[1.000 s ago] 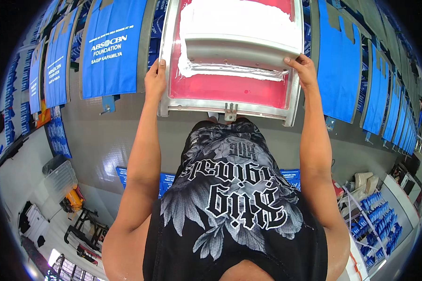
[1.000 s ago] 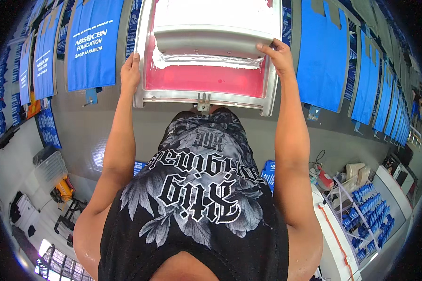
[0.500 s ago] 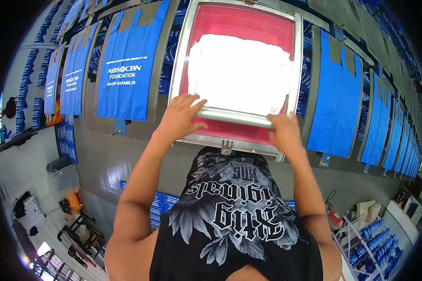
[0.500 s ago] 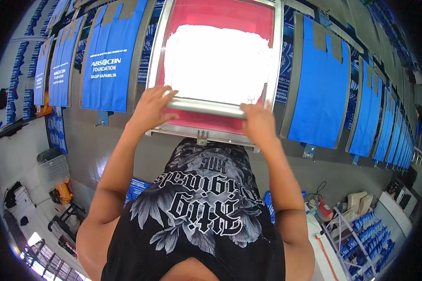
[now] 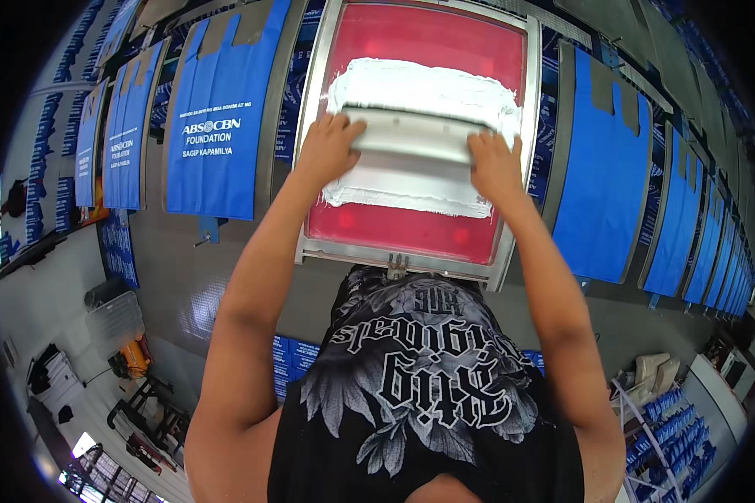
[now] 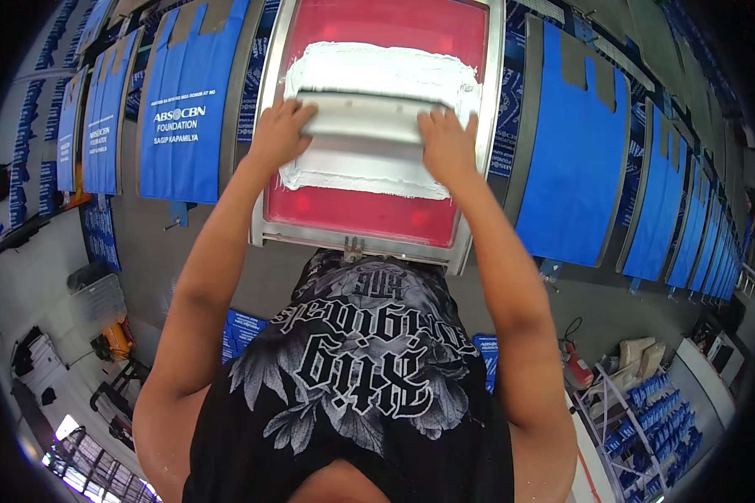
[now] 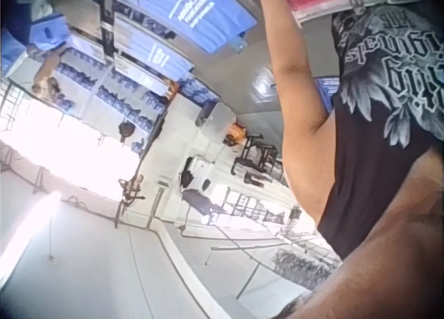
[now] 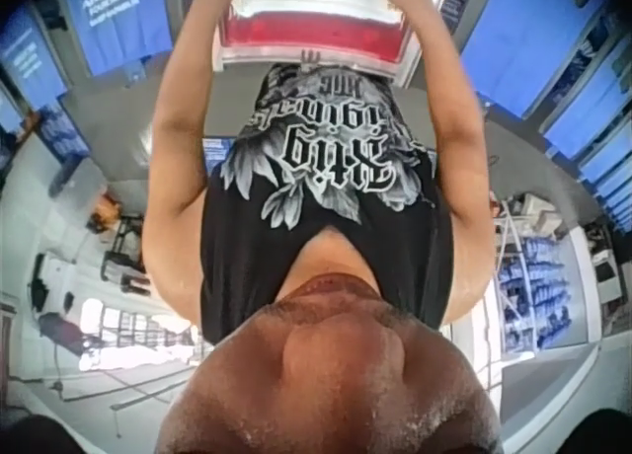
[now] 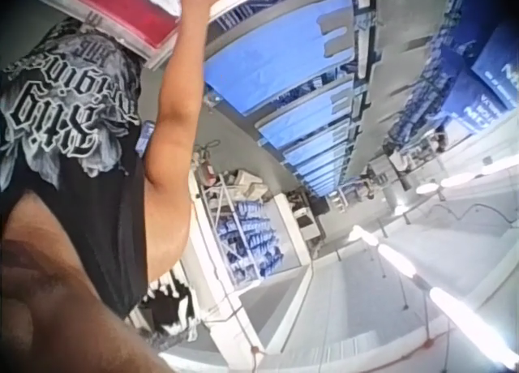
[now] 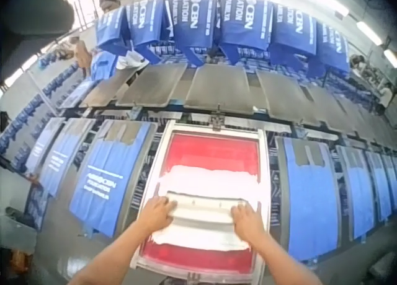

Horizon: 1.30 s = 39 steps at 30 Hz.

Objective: Manually applying white ink to a blue garment using a screen printing frame and squeegee.

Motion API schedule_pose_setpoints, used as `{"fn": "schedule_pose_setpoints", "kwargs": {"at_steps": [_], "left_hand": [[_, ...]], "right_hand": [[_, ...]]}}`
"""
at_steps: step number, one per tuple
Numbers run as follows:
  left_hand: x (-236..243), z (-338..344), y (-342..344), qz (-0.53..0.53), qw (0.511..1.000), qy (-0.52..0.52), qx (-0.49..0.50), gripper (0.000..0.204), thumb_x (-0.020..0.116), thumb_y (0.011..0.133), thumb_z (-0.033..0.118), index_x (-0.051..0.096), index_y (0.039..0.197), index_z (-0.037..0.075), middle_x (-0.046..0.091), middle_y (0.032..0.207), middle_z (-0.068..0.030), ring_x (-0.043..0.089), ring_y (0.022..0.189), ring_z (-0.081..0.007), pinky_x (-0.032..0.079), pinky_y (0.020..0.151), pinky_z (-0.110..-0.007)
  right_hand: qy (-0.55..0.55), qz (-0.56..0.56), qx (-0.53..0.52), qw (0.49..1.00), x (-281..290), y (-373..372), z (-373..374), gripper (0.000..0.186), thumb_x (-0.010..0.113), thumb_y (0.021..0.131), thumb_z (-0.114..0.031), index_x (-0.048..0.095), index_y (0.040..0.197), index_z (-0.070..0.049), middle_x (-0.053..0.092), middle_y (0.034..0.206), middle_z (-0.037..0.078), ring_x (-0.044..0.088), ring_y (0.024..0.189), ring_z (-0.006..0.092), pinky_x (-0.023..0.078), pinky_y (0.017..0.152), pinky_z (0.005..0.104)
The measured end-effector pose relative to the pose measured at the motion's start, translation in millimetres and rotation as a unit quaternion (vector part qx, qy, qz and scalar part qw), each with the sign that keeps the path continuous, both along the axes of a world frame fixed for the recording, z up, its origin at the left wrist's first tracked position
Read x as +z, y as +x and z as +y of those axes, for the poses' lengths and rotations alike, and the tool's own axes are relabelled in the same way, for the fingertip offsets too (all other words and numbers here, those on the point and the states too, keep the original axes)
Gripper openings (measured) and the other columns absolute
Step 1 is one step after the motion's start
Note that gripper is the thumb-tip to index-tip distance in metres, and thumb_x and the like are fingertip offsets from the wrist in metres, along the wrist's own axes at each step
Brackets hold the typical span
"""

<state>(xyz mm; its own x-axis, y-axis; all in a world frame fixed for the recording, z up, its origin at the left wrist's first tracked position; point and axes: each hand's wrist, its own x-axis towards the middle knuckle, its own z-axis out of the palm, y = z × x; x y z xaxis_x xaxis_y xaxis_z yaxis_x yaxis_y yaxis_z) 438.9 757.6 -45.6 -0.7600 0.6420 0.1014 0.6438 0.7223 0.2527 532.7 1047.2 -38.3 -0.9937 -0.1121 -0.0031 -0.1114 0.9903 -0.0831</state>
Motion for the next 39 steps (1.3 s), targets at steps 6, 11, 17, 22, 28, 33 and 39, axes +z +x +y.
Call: {"fn": "schedule_pose_setpoints", "kwargs": {"at_steps": [6, 11, 17, 22, 28, 33, 39], "left_hand": [[34, -43, 111, -0.073, 0.997, 0.003, 0.007, 0.039, 0.066, 0.056, 0.006, 0.060, 0.094, 0.009, 0.054, 0.086, -0.0068, 0.052, 0.087, -0.0258, 0.040, 0.078, -0.037], [0, -18, 49, -0.046, 0.996, 0.058, 0.053, 0.030, 0.071, 0.055, 0.007, 0.063, 0.084, 0.009, 0.060, 0.078, -0.0091, 0.057, 0.079, -0.0292, 0.045, 0.071, -0.041], [32, 42, -82, -0.078, 0.995, -0.032, 0.056, 0.020, 0.069, 0.071, 0.025, 0.068, 0.086, 0.012, 0.065, 0.083, -0.0140, 0.062, 0.082, -0.0325, 0.050, 0.072, -0.040], [20, -40, 88, -0.103, 0.994, 0.023, 0.024, 0.033, 0.070, 0.055, 0.004, 0.063, 0.087, 0.009, 0.062, 0.087, -0.0099, 0.055, 0.086, -0.0284, 0.042, 0.080, -0.042], [13, 7, -16, -0.063, 0.997, 0.016, 0.037, 0.016, 0.071, 0.061, 0.018, 0.066, 0.075, 0.011, 0.064, 0.071, -0.0129, 0.061, 0.073, -0.0313, 0.047, 0.070, -0.042], [37, 37, -80, -0.103, 0.994, -0.006, 0.033, 0.026, 0.069, 0.071, 0.033, 0.066, 0.081, 0.009, 0.064, 0.074, -0.0144, 0.063, 0.075, -0.0333, 0.049, 0.069, -0.045], [16, -36, 98, -0.079, 0.996, 0.051, -0.015, 0.027, 0.061, 0.059, 0.000, 0.064, 0.085, 0.008, 0.062, 0.081, -0.0109, 0.056, 0.078, -0.0302, 0.040, 0.072, -0.042]], "right_hand": [[-0.127, -0.098, -0.032, 0.987, 57, 113, -37, 0.042, 0.060, 0.058, 0.002, 0.061, 0.099, -0.010, 0.063, 0.095, 0.006, 0.057, 0.093, 0.0263, 0.026, 0.102, 0.0533], [-0.037, -0.081, -0.040, 0.995, 24, 44, -14, 0.043, 0.064, 0.060, -0.004, 0.063, 0.101, -0.014, 0.064, 0.090, 0.005, 0.058, 0.090, 0.0237, 0.028, 0.103, 0.0504], [-0.018, -0.078, -0.027, 0.996, 40, -81, 39, 0.036, 0.058, 0.067, -0.010, 0.066, 0.101, -0.016, 0.066, 0.077, 0.010, 0.062, 0.081, 0.0280, 0.041, 0.080, 0.0457], [-0.053, -0.147, -0.035, 0.987, 54, 81, -26, 0.040, 0.060, 0.062, -0.003, 0.066, 0.100, -0.013, 0.065, 0.090, 0.009, 0.060, 0.090, 0.0245, 0.026, 0.106, 0.0488], [-0.011, -0.050, -0.028, 0.998, 23, -12, 9, 0.041, 0.062, 0.061, -0.006, 0.066, 0.101, -0.014, 0.066, 0.085, 0.011, 0.061, 0.084, 0.0264, 0.035, 0.097, 0.0482], [0.008, -0.139, -0.046, 0.989, 50, -75, 30, 0.037, 0.058, 0.067, -0.012, 0.065, 0.103, -0.015, 0.067, 0.085, 0.012, 0.064, 0.084, 0.0271, 0.040, 0.087, 0.0460], [-0.070, -0.154, -0.048, 0.985, 58, 94, -26, 0.040, 0.060, 0.063, -0.004, 0.065, 0.101, -0.016, 0.066, 0.090, 0.007, 0.060, 0.092, 0.0247, 0.025, 0.107, 0.0479]]}}
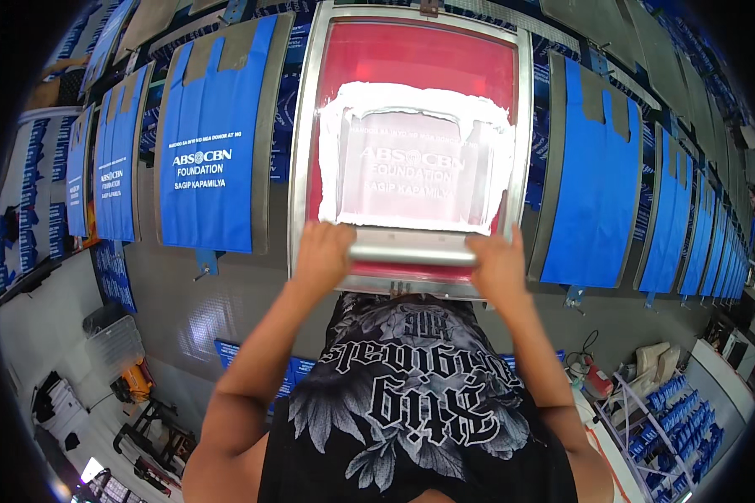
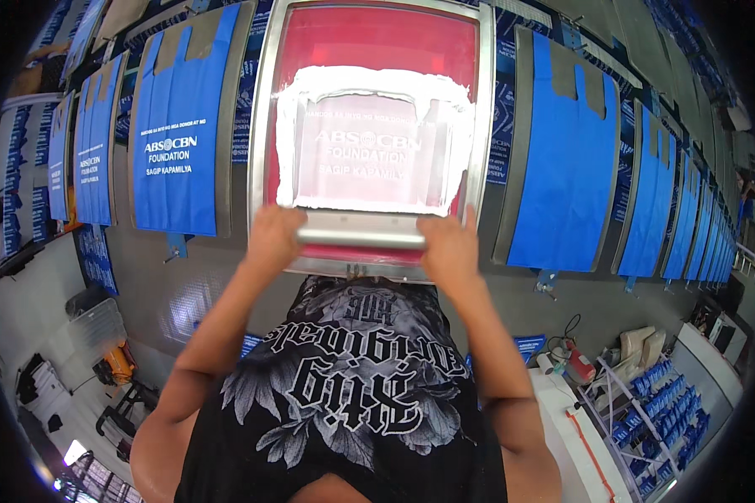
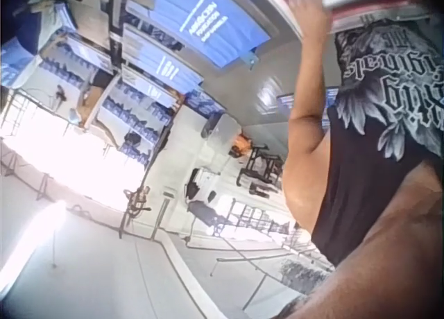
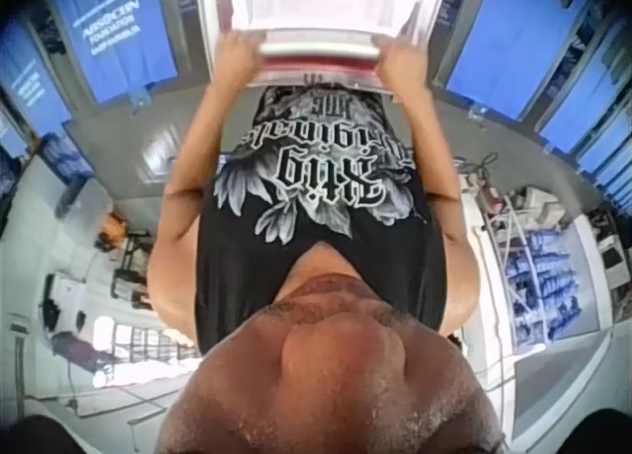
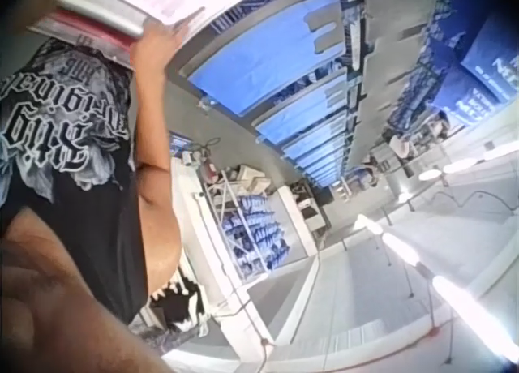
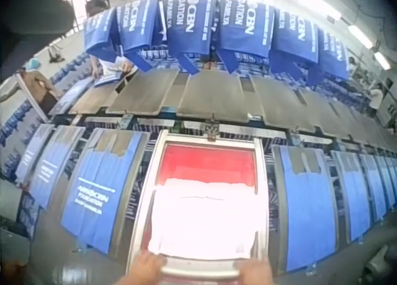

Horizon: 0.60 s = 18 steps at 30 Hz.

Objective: Manually applying white ink to a blue garment using a screen printing frame and squeegee.

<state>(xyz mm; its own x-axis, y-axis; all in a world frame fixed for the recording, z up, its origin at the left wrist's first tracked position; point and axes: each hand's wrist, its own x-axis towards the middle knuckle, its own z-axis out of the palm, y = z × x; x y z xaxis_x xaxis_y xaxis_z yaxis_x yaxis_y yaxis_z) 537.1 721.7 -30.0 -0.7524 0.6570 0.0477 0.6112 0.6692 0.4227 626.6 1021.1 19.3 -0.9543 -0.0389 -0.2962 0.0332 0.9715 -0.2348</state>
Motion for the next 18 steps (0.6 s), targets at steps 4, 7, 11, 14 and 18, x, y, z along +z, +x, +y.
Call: {"fn": "schedule_pose_setpoints", "kwargs": {"at_steps": [4, 7, 11, 14, 18], "left_hand": [[-14, 27, -53, 0.002, 0.999, -0.013, 0.034, 0.022, 0.065, 0.061, 0.006, 0.064, 0.083, 0.010, 0.062, 0.081, -0.0096, 0.057, 0.080, -0.0291, 0.041, 0.075, -0.041], [-9, 69, -150, 0.045, 0.997, -0.056, 0.021, 0.014, 0.070, 0.066, 0.024, 0.066, 0.074, 0.012, 0.063, 0.071, -0.0118, 0.062, 0.073, -0.0297, 0.046, 0.070, -0.041], [27, 89, -202, -0.074, 0.988, -0.124, 0.053, 0.037, 0.075, 0.066, 0.035, 0.067, 0.092, 0.010, 0.066, 0.081, -0.0134, 0.062, 0.083, -0.0308, 0.045, 0.079, -0.041], [43, 71, -189, 0.080, 0.991, -0.066, 0.080, 0.040, 0.073, 0.071, 0.037, 0.064, 0.099, 0.010, 0.065, 0.089, -0.0144, 0.062, 0.086, -0.0307, 0.046, 0.076, -0.041], [80, 53, -68, -0.079, 0.974, 0.074, 0.200, 0.038, 0.062, 0.083, 0.035, 0.061, 0.103, 0.003, 0.063, 0.089, -0.0184, 0.060, 0.084, -0.0340, 0.047, 0.073, -0.042]], "right_hand": [[0.010, 0.058, -0.015, 0.998, -28, -45, 18, 0.043, 0.061, 0.059, -0.001, 0.064, 0.101, -0.013, 0.065, 0.091, 0.008, 0.059, 0.091, 0.0259, 0.029, 0.103, 0.0502], [0.068, 0.050, 0.008, 0.996, -31, -139, 57, 0.029, 0.060, 0.065, -0.012, 0.066, 0.094, -0.015, 0.066, 0.083, 0.012, 0.064, 0.082, 0.0275, 0.039, 0.091, 0.0456], [0.019, 0.017, 0.036, 0.999, -16, -207, 84, 0.037, 0.059, 0.063, -0.014, 0.066, 0.099, -0.015, 0.067, 0.086, 0.013, 0.064, 0.084, 0.0315, 0.051, 0.074, 0.0407], [-0.006, 0.017, 0.063, 0.998, 6, -225, 89, 0.040, 0.059, 0.063, -0.013, 0.066, 0.102, -0.014, 0.067, 0.088, 0.014, 0.064, 0.083, 0.0318, 0.051, 0.074, 0.0406], [-0.018, -0.005, 0.032, 0.999, 20, -246, 101, 0.039, 0.061, 0.063, -0.012, 0.066, 0.101, -0.011, 0.066, 0.090, 0.018, 0.065, 0.081, 0.0310, 0.052, 0.072, 0.0401]]}}
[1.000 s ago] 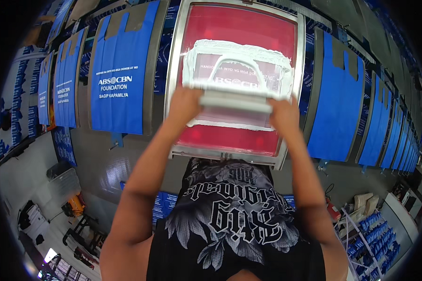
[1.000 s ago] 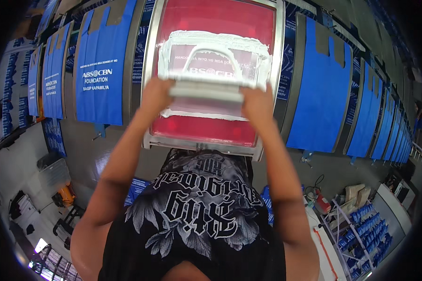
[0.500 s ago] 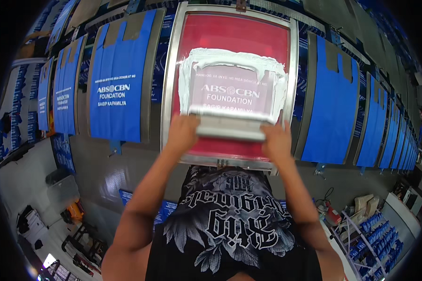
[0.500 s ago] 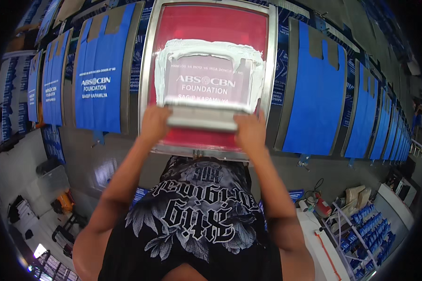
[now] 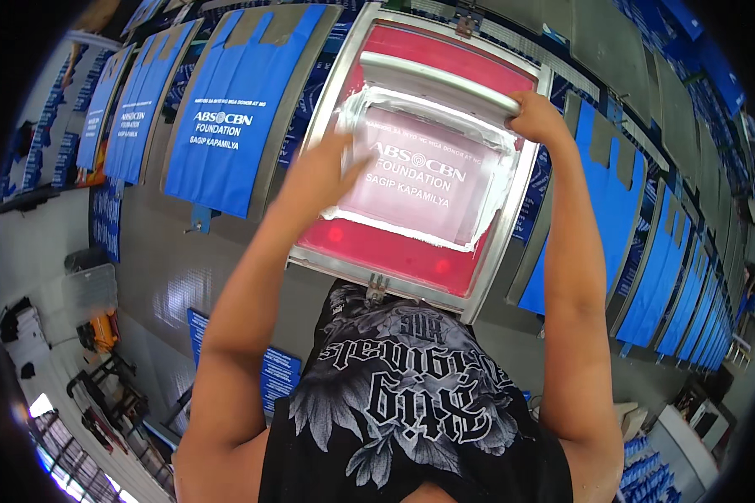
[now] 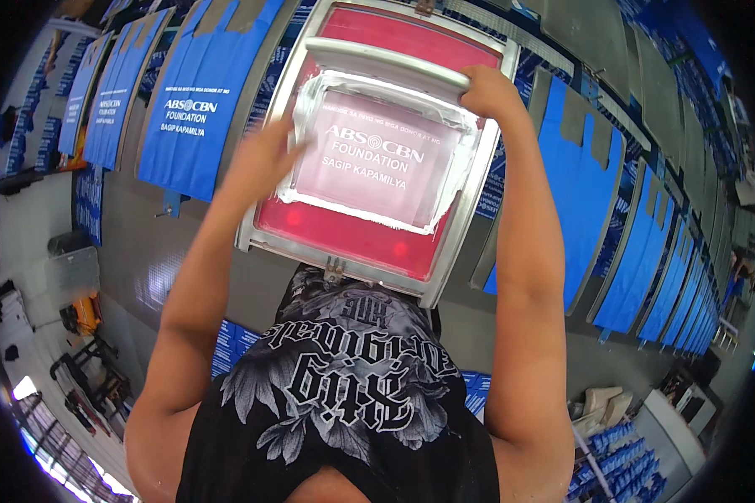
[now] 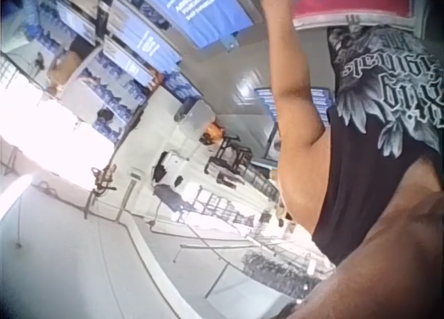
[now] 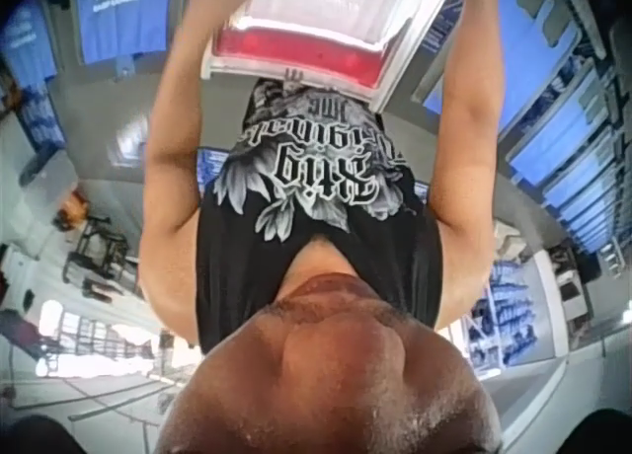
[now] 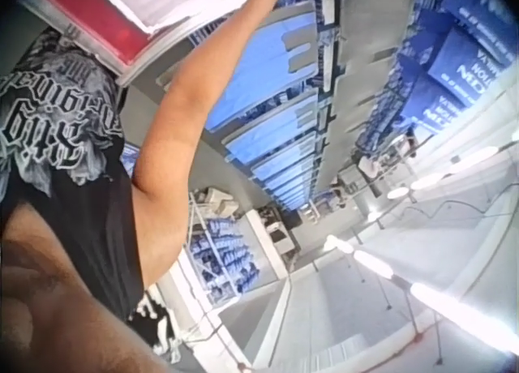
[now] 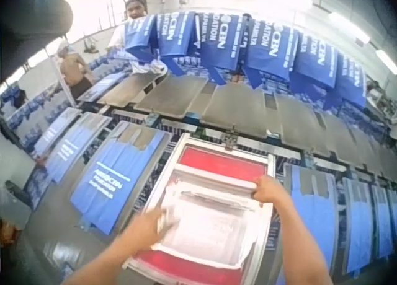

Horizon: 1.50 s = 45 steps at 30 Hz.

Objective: Manually applying white ink to a blue garment using a screen printing frame and squeegee.

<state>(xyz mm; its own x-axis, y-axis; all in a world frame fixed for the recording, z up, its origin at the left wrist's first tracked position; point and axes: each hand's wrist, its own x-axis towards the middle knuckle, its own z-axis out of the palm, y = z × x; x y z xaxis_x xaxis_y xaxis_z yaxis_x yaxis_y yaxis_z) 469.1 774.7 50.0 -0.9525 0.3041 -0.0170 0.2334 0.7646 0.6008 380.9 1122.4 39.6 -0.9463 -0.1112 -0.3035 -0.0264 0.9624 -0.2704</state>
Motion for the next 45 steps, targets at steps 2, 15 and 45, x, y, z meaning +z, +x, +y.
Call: {"fn": "schedule_pose_setpoints", "kwargs": {"at_steps": [2, 15, 45], "left_hand": [[-34, -26, 68, -0.305, 0.936, -0.052, -0.165, 0.036, 0.054, 0.088, 0.035, 0.062, 0.097, 0.000, 0.063, 0.086, -0.0203, 0.061, 0.079, -0.0337, 0.047, 0.072, -0.042], [-99, -24, 206, -0.551, 0.785, 0.276, -0.061, 0.042, 0.051, 0.092, 0.040, 0.063, 0.075, 0.004, 0.052, 0.060, 0.0023, 0.046, 0.057, -0.0070, 0.038, 0.053, -0.023], [-141, -138, 68, 0.030, 0.964, -0.038, 0.262, 0.038, 0.048, 0.094, 0.033, 0.060, 0.111, 0.001, 0.065, 0.101, -0.0142, 0.062, 0.090, -0.0259, 0.047, 0.078, -0.033]], "right_hand": [[-0.003, -0.014, 0.008, 1.000, -27, -6, 11, 0.040, 0.061, 0.063, -0.012, 0.066, 0.102, -0.009, 0.066, 0.092, 0.018, 0.065, 0.083, 0.0318, 0.052, 0.073, 0.0399], [0.037, 0.035, 0.034, 0.998, -18, 8, -48, 0.051, 0.056, 0.062, -0.010, 0.062, 0.112, -0.010, 0.064, 0.101, 0.018, 0.061, 0.096, 0.0338, 0.048, 0.085, 0.0404], [-0.531, -0.008, -0.273, 0.802, -86, 199, -48, 0.027, 0.075, 0.071, -0.018, 0.065, 0.087, 0.001, 0.061, 0.076, 0.002, 0.052, 0.068, 0.0092, 0.041, 0.061, 0.0239]]}}
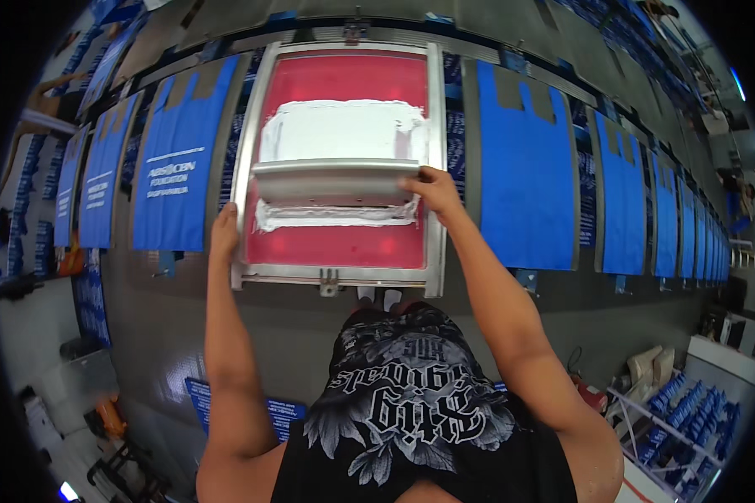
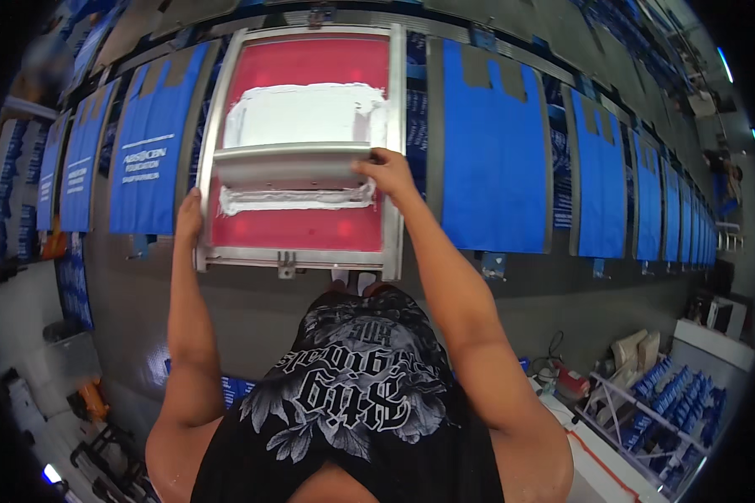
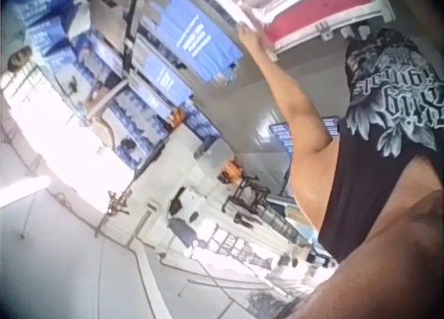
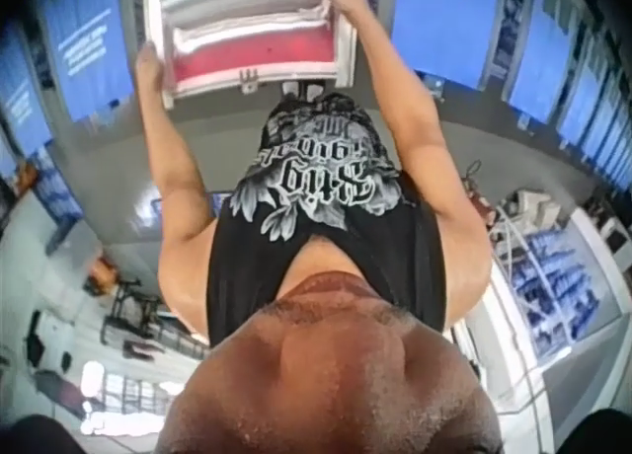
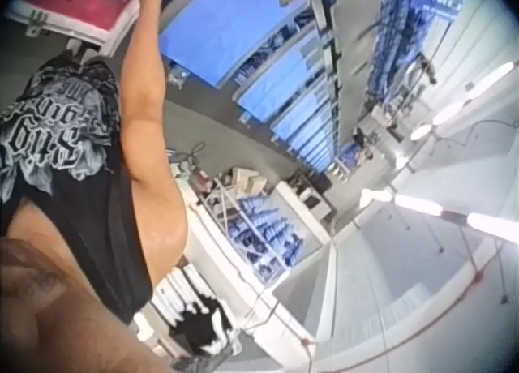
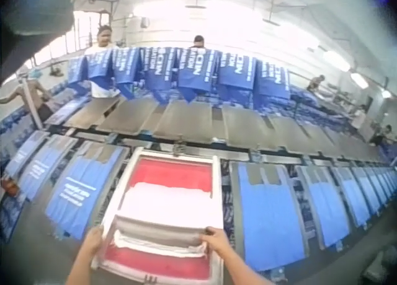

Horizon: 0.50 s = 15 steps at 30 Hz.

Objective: Manually applying white ink to a blue garment using a screen printing frame and squeegee.

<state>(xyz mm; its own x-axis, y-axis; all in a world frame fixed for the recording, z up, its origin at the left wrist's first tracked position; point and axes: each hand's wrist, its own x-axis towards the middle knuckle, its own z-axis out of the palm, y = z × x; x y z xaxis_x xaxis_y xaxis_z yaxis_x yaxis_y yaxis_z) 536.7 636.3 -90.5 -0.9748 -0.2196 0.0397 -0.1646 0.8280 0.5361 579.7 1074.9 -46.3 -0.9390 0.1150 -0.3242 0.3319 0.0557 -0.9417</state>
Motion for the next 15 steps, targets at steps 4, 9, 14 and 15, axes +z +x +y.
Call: {"fn": "schedule_pose_setpoints", "kwargs": {"at_steps": [4, 9, 14, 15], "left_hand": [[40, 58, 13, -0.112, 0.941, 0.318, -0.013, 0.040, 0.047, 0.095, 0.029, 0.055, 0.121, 0.000, 0.061, 0.111, -0.0122, 0.056, 0.102, -0.0172, 0.043, 0.088, -0.029], [23, 164, 95, -0.074, 0.951, 0.296, -0.057, 0.037, 0.048, 0.094, 0.021, 0.052, 0.123, -0.002, 0.063, 0.110, -0.0136, 0.058, 0.101, -0.0168, 0.044, 0.089, -0.029], [20, 321, 133, -0.073, 0.927, 0.357, -0.091, 0.045, 0.053, 0.093, 0.030, 0.051, 0.125, -0.001, 0.063, 0.111, -0.0158, 0.057, 0.099, -0.0170, 0.045, 0.086, -0.029], [14, 349, 141, -0.057, 0.935, 0.330, -0.116, 0.045, 0.053, 0.093, 0.031, 0.051, 0.125, 0.000, 0.062, 0.111, -0.0166, 0.057, 0.099, -0.0172, 0.045, 0.085, -0.029]], "right_hand": [[-0.014, -0.007, -0.058, 0.998, 19, 24, 57, 0.027, 0.076, 0.071, -0.018, 0.066, 0.088, 0.000, 0.062, 0.077, 0.003, 0.053, 0.070, 0.0099, 0.042, 0.063, 0.0246], [0.071, -0.057, -0.058, 0.994, 79, 95, 173, 0.035, 0.073, 0.068, -0.014, 0.065, 0.099, 0.001, 0.065, 0.088, 0.008, 0.060, 0.080, 0.0154, 0.046, 0.074, 0.0289], [0.058, -0.010, -0.116, 0.992, 76, 173, 314, 0.040, 0.073, 0.067, -0.013, 0.063, 0.102, 0.002, 0.064, 0.096, 0.010, 0.059, 0.090, 0.0192, 0.044, 0.084, 0.0308], [0.054, -0.028, -0.120, 0.991, 73, 183, 337, 0.040, 0.073, 0.066, -0.013, 0.063, 0.102, 0.001, 0.064, 0.097, 0.010, 0.059, 0.091, 0.0190, 0.043, 0.085, 0.0306]]}}
